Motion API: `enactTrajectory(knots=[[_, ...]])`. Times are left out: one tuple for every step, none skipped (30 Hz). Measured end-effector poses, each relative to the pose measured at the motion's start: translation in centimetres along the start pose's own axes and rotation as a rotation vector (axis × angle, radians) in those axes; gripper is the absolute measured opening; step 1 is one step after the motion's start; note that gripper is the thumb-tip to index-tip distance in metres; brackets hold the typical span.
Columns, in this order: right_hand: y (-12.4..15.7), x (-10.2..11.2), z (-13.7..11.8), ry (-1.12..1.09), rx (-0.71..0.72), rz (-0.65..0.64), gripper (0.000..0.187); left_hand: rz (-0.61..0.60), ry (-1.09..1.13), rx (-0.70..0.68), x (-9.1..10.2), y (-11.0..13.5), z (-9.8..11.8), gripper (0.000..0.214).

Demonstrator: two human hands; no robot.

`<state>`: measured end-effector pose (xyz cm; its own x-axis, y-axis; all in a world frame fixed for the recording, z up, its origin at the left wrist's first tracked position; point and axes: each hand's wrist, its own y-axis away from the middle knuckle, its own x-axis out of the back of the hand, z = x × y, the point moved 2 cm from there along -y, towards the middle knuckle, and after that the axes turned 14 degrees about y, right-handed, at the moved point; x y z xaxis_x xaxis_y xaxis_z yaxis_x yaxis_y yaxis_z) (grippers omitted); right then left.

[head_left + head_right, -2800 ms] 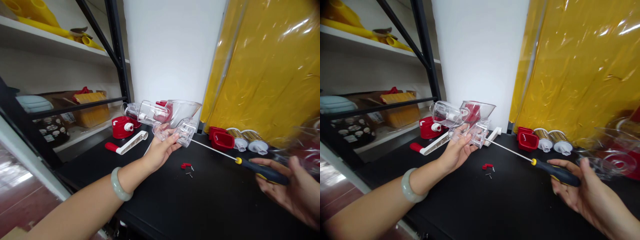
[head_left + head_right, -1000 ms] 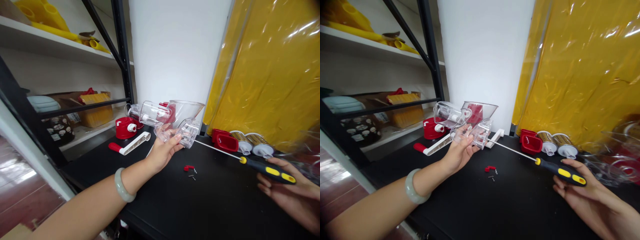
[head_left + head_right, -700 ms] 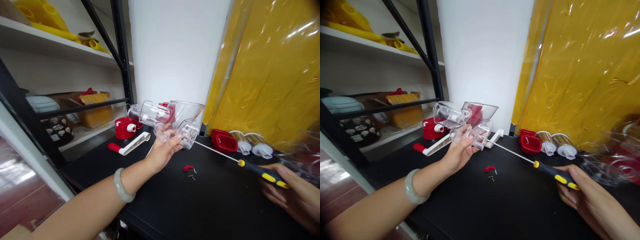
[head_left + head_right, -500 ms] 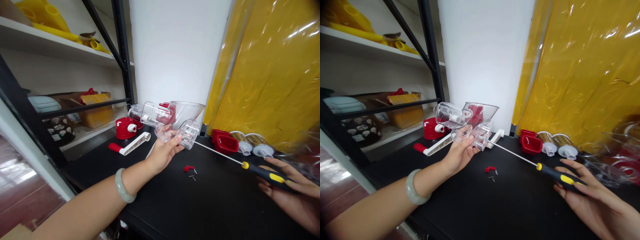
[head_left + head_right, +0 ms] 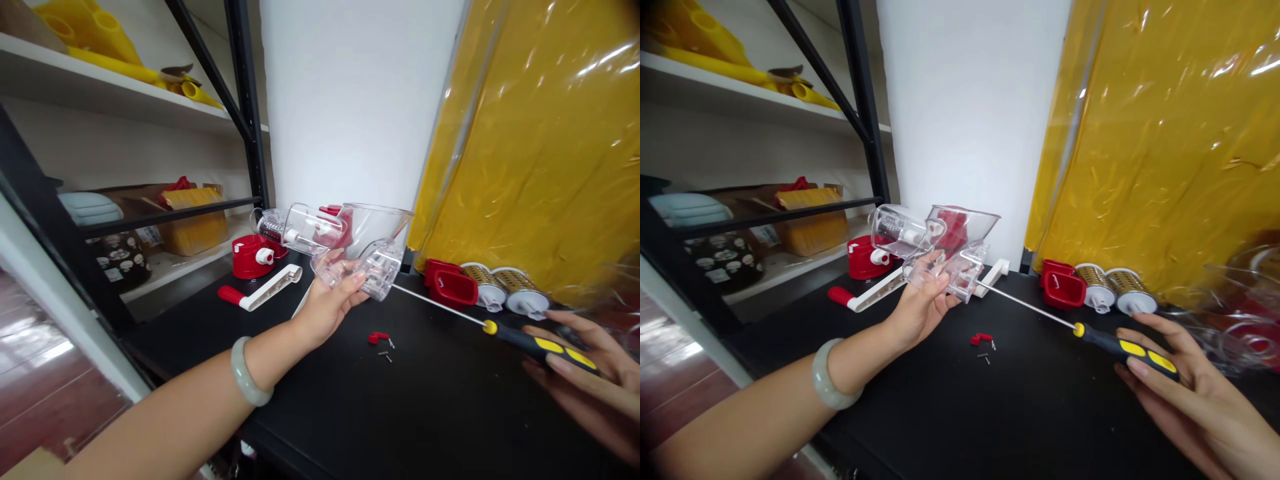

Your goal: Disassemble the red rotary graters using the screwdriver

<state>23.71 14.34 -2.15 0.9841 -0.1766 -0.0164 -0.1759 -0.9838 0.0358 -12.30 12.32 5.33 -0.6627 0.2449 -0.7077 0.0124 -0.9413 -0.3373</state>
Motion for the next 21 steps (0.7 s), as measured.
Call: enactTrajectory(knots=[[0.0, 0.0, 0.0, -0.013, 0.002, -0.013, 0.094, 0.002, 0.000, 0.000, 0.0, 0.0, 0.0, 0.059], [0.2, -0.3, 0.0, -0.021, 0.003, -0.038, 0.091, 0.004, 0.000, -0.003, 0.0, 0.0, 0.1, 0.060], [0.6, -0.6, -0.1, -0.025, -0.008, -0.081, 0.082, 0.006, -0.001, -0.008, 0.0, -0.1, 0.2, 0.060], [1.2, -1.2, -0.1, -0.030, -0.035, -0.149, 0.071, 0.006, -0.004, -0.014, 0.0, -0.1, 0.3, 0.060], [1.8, -1.7, -0.3, -0.012, -0.071, -0.232, 0.062, 0.004, -0.010, -0.021, -0.1, -0.1, 0.5, 0.060], [2.5, -2.3, -0.4, 0.039, -0.098, -0.308, 0.056, -0.001, -0.016, -0.030, -0.2, -0.2, 0.7, 0.060], [3.1, -2.7, -0.6, 0.118, -0.106, -0.381, 0.053, -0.007, -0.024, -0.037, -0.3, -0.2, 0.9, 0.060], [3.6, -3.1, -0.9, 0.213, -0.084, -0.435, 0.051, -0.013, -0.029, -0.044, -0.4, -0.3, 1.1, 0.061], [4.1, -3.5, -1.3, 0.316, -0.034, -0.474, 0.049, -0.014, -0.031, -0.053, -0.7, -0.3, 1.4, 0.062], [4.4, -3.8, -1.7, 0.418, 0.038, -0.506, 0.048, -0.011, -0.031, -0.062, -0.9, -0.3, 1.7, 0.063], [4.7, -4.2, -2.3, 0.510, 0.122, -0.525, 0.046, -0.008, -0.031, -0.069, -1.3, -0.4, 2.0, 0.063], [4.9, -4.6, -2.8, 0.592, 0.204, -0.548, 0.043, -0.010, -0.031, -0.077, -1.7, -0.5, 2.3, 0.064], [5.0, -5.1, -3.4, 0.659, 0.283, -0.563, 0.039, -0.017, -0.035, -0.085, -2.3, -0.6, 2.6, 0.064], [5.0, -5.6, -3.9, 0.709, 0.352, -0.566, 0.036, -0.030, -0.042, -0.092, -2.9, -0.8, 3.0, 0.065], [4.9, -6.2, -4.4, 0.741, 0.403, -0.572, 0.033, -0.047, -0.051, -0.100, -3.7, -1.1, 3.4, 0.065], [4.6, -6.8, -4.8, 0.745, 0.438, -0.564, 0.033, -0.065, -0.058, -0.113, -4.5, -1.5, 3.7, 0.065], [4.2, -7.5, -5.1, 0.730, 0.444, -0.560, 0.033, -0.080, -0.062, -0.128, -5.4, -2.0, 4.0, 0.064], [3.8, -8.2, -5.3, 0.706, 0.427, -0.564, 0.035, -0.092, -0.063, -0.145, -6.3, -2.5, 4.2, 0.063], [3.2, -9.0, -5.4, 0.672, 0.404, -0.570, 0.038, -0.101, -0.063, -0.165, -7.2, -3.2, 4.4, 0.063], [2.6, -9.8, -5.4, 0.641, 0.376, -0.584, 0.042, -0.106, -0.068, -0.187, -8.1, -3.9, 4.4, 0.064], [1.9, -10.6, -5.3, 0.634, 0.361, -0.595, 0.045, -0.103, -0.081, -0.211, -9.0, -4.7, 4.3, 0.065]])
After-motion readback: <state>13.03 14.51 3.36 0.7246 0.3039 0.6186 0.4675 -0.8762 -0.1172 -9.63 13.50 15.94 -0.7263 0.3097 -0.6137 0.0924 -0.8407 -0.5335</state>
